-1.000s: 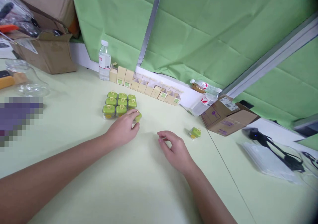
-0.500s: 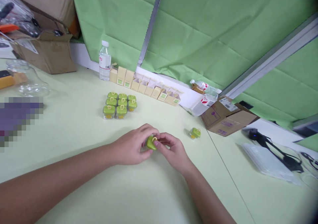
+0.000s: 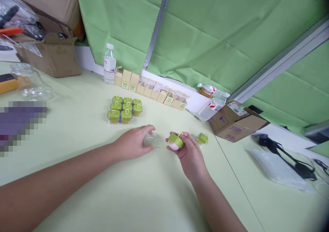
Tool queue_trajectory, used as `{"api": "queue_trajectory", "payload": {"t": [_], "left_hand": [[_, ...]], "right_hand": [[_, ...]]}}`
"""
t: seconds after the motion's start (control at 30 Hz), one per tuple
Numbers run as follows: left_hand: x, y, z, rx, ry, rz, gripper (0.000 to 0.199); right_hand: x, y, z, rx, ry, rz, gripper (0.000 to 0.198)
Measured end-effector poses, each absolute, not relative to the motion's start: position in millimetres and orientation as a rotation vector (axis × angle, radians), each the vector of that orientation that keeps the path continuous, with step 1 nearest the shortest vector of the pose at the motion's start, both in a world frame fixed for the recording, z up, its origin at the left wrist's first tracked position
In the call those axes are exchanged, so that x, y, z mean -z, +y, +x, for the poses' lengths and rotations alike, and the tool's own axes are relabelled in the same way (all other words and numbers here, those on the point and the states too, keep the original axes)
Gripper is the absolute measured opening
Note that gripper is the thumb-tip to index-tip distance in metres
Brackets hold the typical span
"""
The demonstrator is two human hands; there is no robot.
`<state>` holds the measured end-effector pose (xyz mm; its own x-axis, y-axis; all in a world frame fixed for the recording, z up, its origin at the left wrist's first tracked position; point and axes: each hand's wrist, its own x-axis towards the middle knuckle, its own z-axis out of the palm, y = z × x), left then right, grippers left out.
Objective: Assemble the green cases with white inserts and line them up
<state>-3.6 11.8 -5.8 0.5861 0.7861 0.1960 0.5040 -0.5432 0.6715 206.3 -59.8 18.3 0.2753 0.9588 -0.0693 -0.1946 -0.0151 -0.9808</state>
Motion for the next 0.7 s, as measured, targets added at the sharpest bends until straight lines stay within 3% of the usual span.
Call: {"api": "queue_trajectory", "payload": {"t": [0.27,0.4,0.53,0.7], "left_hand": [[2.2,13.8,-5.4,-0.903,1.060,2.477,0.051],[-8.9,2.4,-2.0,-1.090,0.921,2.573,0.047],[-11.4,-5.3,-0.1,-1.014,0.648,2.626,0.057],[-11.0,-5.9,-0.1,-0.971,0.532,2.637,0.053]], "right_hand": [[-14.6,-58.8,203.2,-1.395,-0.692,-1.192,0.020],[-19.9,-64.7,198.6,-1.423,-0.778,-1.191,0.030],[-21.9,-69.4,193.4,-1.427,-0.847,-1.194,0.037],[-22.6,-73.0,185.2,-1.476,-0.887,-1.159,0.036]]}}
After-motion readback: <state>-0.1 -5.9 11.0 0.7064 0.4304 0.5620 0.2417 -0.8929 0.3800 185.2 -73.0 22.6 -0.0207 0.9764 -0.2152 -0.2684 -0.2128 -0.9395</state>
